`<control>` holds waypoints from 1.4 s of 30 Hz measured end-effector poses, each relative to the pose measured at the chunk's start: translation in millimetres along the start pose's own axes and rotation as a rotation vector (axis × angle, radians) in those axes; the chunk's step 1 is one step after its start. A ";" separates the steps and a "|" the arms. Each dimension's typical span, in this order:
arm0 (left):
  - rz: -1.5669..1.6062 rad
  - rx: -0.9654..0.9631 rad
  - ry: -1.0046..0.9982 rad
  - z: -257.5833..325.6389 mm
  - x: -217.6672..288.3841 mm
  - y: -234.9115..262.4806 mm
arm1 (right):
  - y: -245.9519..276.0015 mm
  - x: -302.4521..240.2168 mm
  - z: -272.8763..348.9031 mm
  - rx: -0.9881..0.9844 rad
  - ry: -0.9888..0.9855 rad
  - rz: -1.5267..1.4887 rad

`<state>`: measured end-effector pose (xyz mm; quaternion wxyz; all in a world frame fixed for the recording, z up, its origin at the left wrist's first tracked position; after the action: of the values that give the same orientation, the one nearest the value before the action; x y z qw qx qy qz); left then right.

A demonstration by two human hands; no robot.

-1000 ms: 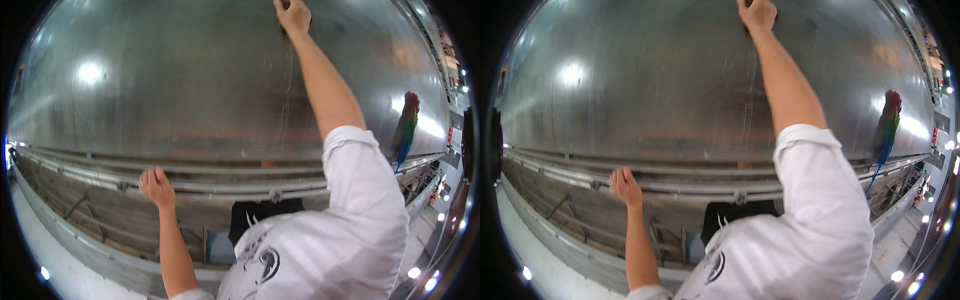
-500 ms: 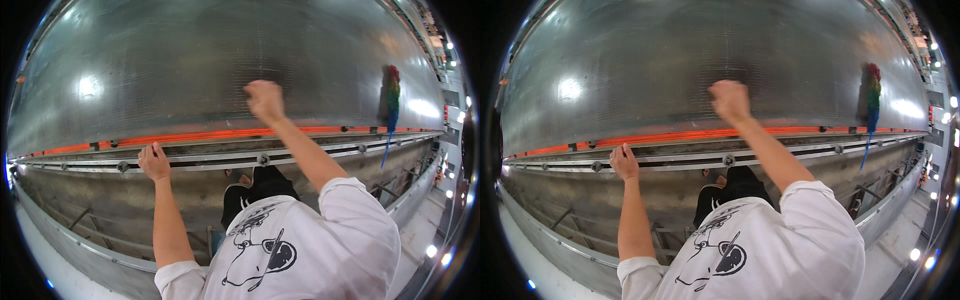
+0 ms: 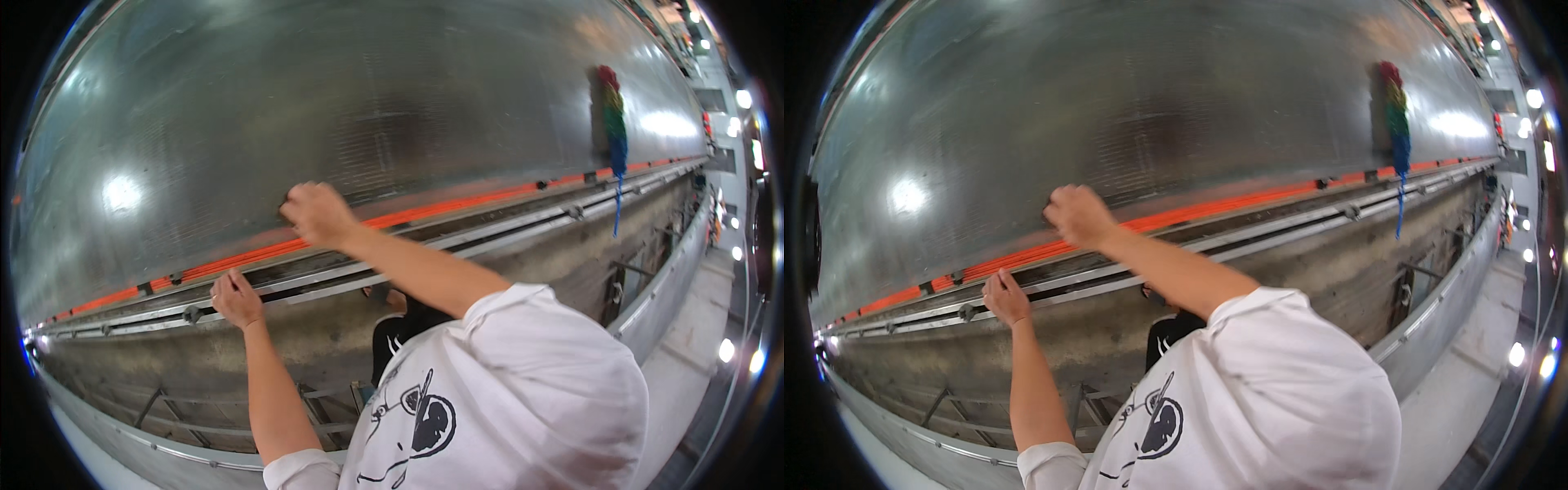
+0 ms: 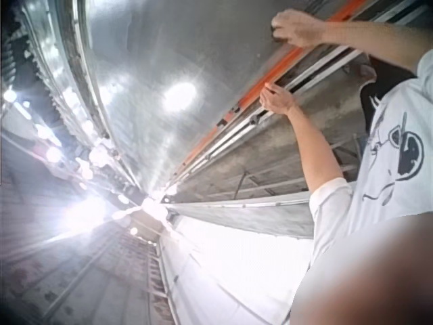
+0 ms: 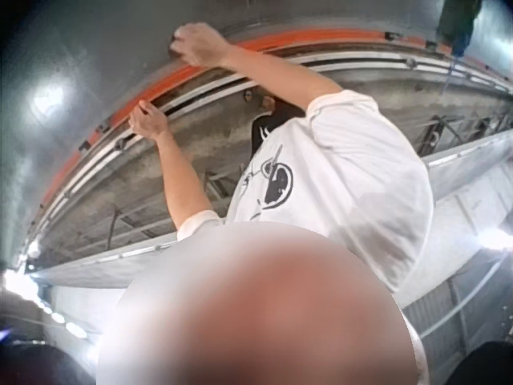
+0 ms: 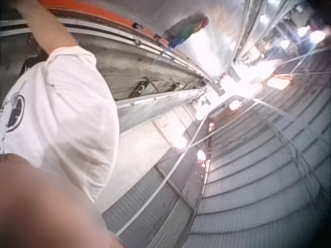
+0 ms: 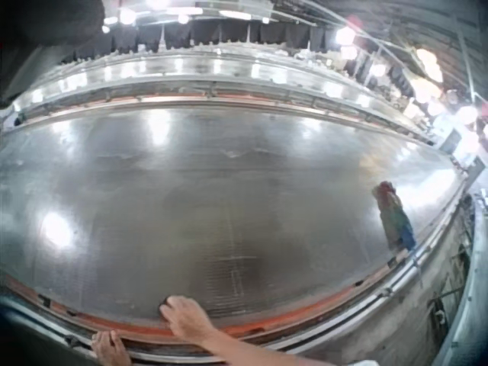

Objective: The person scrubs a metal ramp surface with a small abrasive pad, repeatedly dipping it into a bucket of water. They then use a rainbow-colored duster to wipe the ramp and continue scrubbing with the pad.

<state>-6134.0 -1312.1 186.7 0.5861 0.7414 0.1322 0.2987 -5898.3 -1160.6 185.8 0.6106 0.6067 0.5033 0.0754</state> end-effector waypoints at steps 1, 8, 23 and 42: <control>-0.005 0.045 -0.010 3.4 4.7 5.2 | 32.7 30.3 30.4 0.142 0.020 0.132; -0.026 0.005 0.021 5.6 10.7 0.4 | 181.8 255.1 108.2 0.622 -0.855 0.754; -0.084 -0.071 0.089 11.0 12.6 12.9 | 174.6 238.8 14.9 0.383 -0.478 0.356; -0.053 -0.061 0.067 3.6 12.4 11.3 | 197.1 364.1 -206.5 0.287 -0.601 0.420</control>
<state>-6123.9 -1311.3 200.5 0.6113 0.7091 0.1624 0.3117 -5766.4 -717.6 206.5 0.6111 0.7706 0.1726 -0.0534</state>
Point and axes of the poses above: each hand's wrist, its own z-axis away from the middle knuckle, its own y-axis out of the back of the hand, x = y × z, the point moved 1 cm from there along -z, towards the middle knuckle, and after that the axes turned 8 degrees about y, right-handed, at the moved point
